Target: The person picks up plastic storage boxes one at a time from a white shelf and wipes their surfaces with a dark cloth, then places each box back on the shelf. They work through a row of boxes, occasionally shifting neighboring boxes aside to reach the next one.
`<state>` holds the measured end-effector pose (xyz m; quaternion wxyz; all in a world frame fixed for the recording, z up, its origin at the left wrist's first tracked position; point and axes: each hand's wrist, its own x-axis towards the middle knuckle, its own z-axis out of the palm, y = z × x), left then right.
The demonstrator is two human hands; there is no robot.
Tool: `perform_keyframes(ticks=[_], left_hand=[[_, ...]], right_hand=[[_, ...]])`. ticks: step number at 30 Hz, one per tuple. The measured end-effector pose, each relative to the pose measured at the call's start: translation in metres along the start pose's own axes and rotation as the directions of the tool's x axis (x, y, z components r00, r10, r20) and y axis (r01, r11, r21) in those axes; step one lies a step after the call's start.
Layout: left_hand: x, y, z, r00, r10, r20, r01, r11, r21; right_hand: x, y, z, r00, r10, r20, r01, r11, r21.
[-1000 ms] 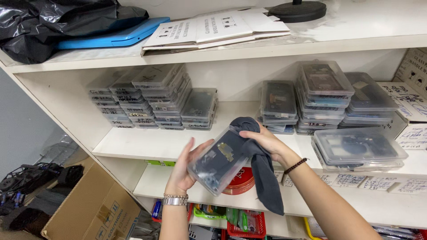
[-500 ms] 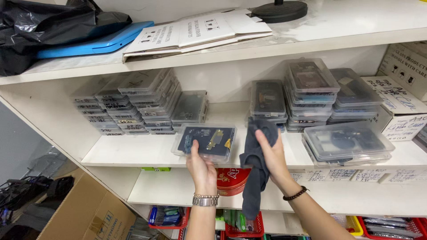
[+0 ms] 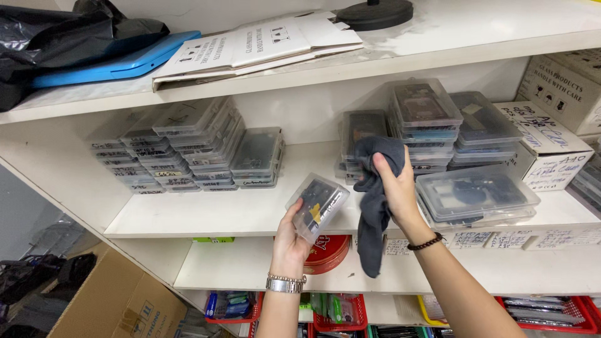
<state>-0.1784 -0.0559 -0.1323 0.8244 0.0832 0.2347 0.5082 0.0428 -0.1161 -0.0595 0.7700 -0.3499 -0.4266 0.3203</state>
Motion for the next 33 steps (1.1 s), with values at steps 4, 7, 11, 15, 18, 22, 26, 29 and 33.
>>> perform_keyframes(ticks=[4,7,11,15,18,22,26,29,33], left_hand=[[0.006,0.001,-0.005,0.994,-0.037,0.099,0.039,0.999,-0.016],[0.005,-0.004,-0.003,0.988,-0.066,0.138,0.054,0.994,0.09],[-0.012,-0.011,0.009,0.97,-0.101,0.223,0.037,0.961,0.275],[-0.035,-0.009,0.018,0.978,-0.131,0.164,0.064,0.93,0.361],[-0.044,-0.003,0.015,0.983,-0.156,0.095,0.098,0.892,0.44],[-0.047,0.008,0.003,0.974,-0.142,0.179,0.026,0.848,0.53],[-0.047,0.014,0.004,0.996,0.006,0.093,-0.057,0.824,0.564],[-0.057,0.014,0.01,0.99,0.09,0.111,-0.135,0.843,0.521],[-0.07,0.01,0.016,0.989,0.125,0.085,-0.151,0.789,0.595]], right_hand=[[-0.018,-0.009,-0.004,0.98,-0.114,0.164,0.137,0.981,-0.135],[-0.03,-0.02,0.008,0.942,0.04,0.333,0.014,0.987,-0.158],[-0.034,-0.021,0.022,0.886,0.162,0.434,-0.13,0.986,-0.103],[-0.025,-0.003,0.027,0.911,0.173,0.375,-0.125,0.981,-0.149],[-0.013,0.0,0.026,0.932,0.059,0.357,0.037,0.966,-0.256],[-0.003,-0.026,0.028,0.992,0.065,0.106,0.015,0.787,-0.617],[-0.021,-0.053,0.047,0.755,0.05,0.654,0.431,0.714,-0.552],[-0.049,-0.044,0.071,0.534,0.183,0.825,0.693,0.464,-0.552],[-0.052,-0.015,0.084,0.599,0.232,0.766,0.676,0.365,-0.64]])
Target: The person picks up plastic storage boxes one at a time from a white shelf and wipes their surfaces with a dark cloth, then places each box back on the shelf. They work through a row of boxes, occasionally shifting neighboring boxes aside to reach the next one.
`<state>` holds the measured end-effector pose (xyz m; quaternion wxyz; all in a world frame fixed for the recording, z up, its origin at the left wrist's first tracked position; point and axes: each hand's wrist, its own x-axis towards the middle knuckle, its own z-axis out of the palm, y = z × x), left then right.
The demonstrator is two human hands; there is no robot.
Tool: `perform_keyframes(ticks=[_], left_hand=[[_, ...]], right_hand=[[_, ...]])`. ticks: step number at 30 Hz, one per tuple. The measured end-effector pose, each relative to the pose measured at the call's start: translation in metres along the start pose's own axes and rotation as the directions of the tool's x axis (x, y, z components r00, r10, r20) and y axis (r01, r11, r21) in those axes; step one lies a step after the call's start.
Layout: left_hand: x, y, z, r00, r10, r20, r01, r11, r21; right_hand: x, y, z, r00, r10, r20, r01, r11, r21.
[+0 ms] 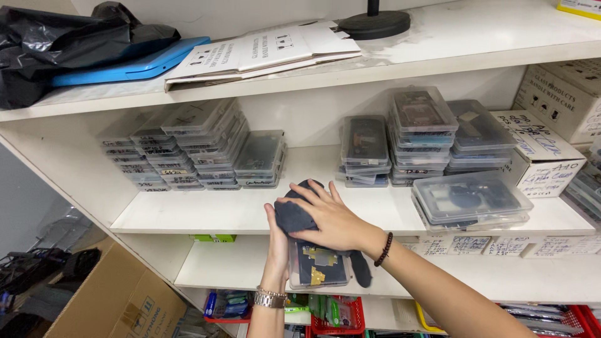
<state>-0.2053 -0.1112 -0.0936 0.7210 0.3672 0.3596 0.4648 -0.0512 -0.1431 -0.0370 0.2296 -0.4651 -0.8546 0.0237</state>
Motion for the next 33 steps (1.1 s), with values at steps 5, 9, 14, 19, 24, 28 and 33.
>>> perform_keyframes(ticks=[5,9,14,19,24,28,33], left_hand=[[-0.009,-0.012,-0.008,0.981,0.16,0.107,-0.169,0.982,0.079],[-0.014,-0.013,-0.029,0.957,0.278,0.077,-0.288,0.932,0.221],[-0.015,0.012,-0.068,0.982,0.162,-0.094,-0.166,0.985,-0.04],[-0.007,0.021,-0.088,0.97,0.172,-0.169,-0.186,0.98,-0.068],[0.026,0.044,-0.079,0.968,0.195,-0.16,-0.177,0.977,0.121],[0.06,0.074,-0.065,0.992,0.074,0.102,-0.073,0.997,-0.013],[0.071,0.083,-0.056,0.915,0.35,-0.199,-0.372,0.924,-0.088]], right_hand=[[0.033,0.026,-0.009,0.982,0.182,-0.044,-0.169,0.965,0.202],[0.053,0.045,-0.041,0.965,0.176,-0.196,-0.177,0.984,0.011],[0.032,0.06,-0.037,0.967,-0.018,-0.253,-0.001,0.997,-0.077],[0.0,0.067,-0.007,0.948,-0.267,-0.172,0.177,0.893,-0.414],[0.016,0.059,0.003,0.962,0.068,-0.264,-0.055,0.997,0.057],[0.042,0.052,0.023,0.914,0.342,0.217,-0.32,0.282,0.904],[0.095,0.082,0.037,0.852,0.498,0.161,-0.22,0.062,0.974]])
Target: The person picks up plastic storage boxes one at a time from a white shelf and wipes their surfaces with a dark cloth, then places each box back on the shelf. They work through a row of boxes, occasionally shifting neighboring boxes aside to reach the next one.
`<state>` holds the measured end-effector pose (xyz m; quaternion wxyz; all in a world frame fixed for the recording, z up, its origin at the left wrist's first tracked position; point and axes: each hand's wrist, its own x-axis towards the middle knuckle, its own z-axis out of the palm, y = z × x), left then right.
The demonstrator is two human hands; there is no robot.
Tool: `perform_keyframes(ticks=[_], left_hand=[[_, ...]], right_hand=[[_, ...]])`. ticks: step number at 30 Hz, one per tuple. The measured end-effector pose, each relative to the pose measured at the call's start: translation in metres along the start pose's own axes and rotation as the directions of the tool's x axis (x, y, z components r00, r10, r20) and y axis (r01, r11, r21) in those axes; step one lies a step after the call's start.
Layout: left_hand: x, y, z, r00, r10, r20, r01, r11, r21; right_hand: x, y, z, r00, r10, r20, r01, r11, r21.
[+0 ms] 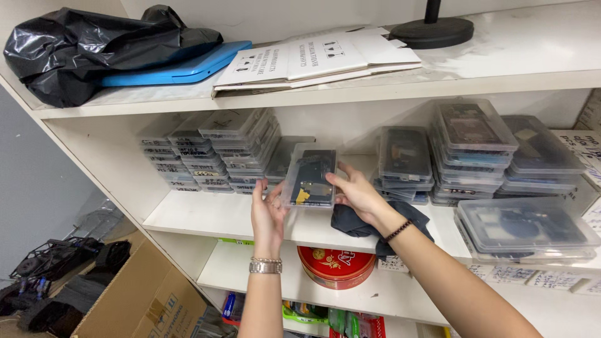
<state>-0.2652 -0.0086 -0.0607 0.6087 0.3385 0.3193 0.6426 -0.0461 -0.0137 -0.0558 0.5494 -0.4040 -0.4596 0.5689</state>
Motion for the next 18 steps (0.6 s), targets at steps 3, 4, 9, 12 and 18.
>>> perform_keyframes(ticks=[3,4,9,12,18], left_hand=[[0.0,-0.011,0.005,0.932,0.344,-0.118,-0.248,0.838,0.486],[-0.003,-0.016,0.004,0.883,0.469,-0.014,-0.329,0.64,0.694],[0.009,-0.027,-0.002,0.727,0.527,0.44,-0.472,-0.083,0.878],[0.021,-0.024,-0.004,0.742,0.456,0.491,-0.467,-0.175,0.867],[0.028,-0.019,0.009,0.783,0.435,0.446,-0.349,-0.288,0.892]], right_hand=[[0.05,-0.004,0.01,0.997,-0.018,-0.069,0.01,0.993,-0.12],[0.064,-0.005,0.016,0.997,-0.016,-0.074,0.006,0.991,-0.137],[0.102,-0.005,0.038,0.987,-0.07,-0.144,0.026,0.957,-0.289],[0.112,-0.003,0.051,0.969,-0.179,-0.168,0.087,0.892,-0.444],[0.094,-0.013,0.046,0.945,-0.323,-0.05,0.188,0.661,-0.726]])
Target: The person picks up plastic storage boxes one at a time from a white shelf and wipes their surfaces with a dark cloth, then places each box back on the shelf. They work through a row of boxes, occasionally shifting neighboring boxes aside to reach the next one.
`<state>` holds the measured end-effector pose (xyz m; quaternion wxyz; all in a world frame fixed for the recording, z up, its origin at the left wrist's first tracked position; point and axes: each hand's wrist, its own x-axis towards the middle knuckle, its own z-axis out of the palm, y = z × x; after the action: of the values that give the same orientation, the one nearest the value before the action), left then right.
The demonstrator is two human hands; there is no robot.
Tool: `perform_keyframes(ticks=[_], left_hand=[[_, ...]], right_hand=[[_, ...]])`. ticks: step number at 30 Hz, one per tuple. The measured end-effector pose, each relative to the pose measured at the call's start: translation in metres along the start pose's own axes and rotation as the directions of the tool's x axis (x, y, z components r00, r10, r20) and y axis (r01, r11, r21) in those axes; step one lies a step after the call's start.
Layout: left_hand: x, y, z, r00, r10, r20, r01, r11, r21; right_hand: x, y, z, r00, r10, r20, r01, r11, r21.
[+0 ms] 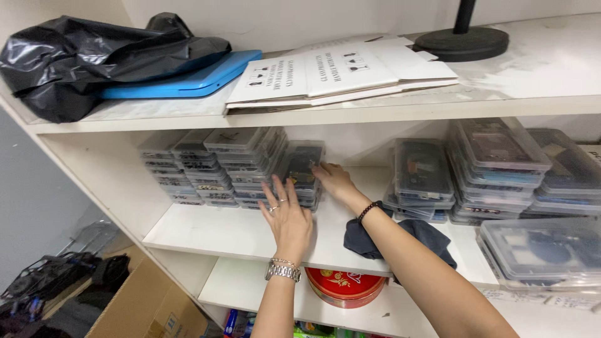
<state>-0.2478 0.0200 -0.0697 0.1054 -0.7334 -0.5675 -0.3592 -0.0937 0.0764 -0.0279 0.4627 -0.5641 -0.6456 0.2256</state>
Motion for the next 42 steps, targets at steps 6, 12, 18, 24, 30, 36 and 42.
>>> perform_keyframes(ticks=[6,12,18,24,30,36,42], left_hand=[[0.002,0.038,-0.003,0.974,-0.06,-0.217,0.007,0.971,-0.237],[0.021,0.127,0.038,0.977,-0.032,0.209,0.182,0.632,-0.753],[0.047,0.176,0.086,0.929,-0.015,0.37,0.274,0.7,-0.66],[0.055,0.152,0.097,0.734,0.003,0.68,0.597,0.474,-0.647],[0.013,0.094,0.084,0.637,0.197,0.745,0.768,-0.243,-0.592],[-0.056,0.106,0.04,0.784,0.058,0.618,0.527,-0.589,-0.613],[-0.079,0.112,0.0,0.74,-0.034,0.672,0.606,-0.4,-0.688]], right_hand=[[-0.119,-0.002,-0.081,0.976,0.008,0.218,0.13,0.781,-0.611],[-0.209,0.016,-0.111,0.971,-0.091,0.223,0.226,0.67,-0.707],[-0.244,0.054,-0.141,0.979,-0.195,0.061,0.196,0.808,-0.555],[-0.257,0.054,-0.152,0.952,0.109,-0.286,-0.065,0.985,0.158],[-0.226,0.006,-0.19,0.842,-0.125,-0.525,0.179,0.982,0.054],[-0.216,-0.025,-0.119,0.911,-0.412,-0.017,0.361,0.817,-0.449],[-0.165,0.017,-0.095,0.869,-0.485,-0.096,0.3,0.672,-0.677]])
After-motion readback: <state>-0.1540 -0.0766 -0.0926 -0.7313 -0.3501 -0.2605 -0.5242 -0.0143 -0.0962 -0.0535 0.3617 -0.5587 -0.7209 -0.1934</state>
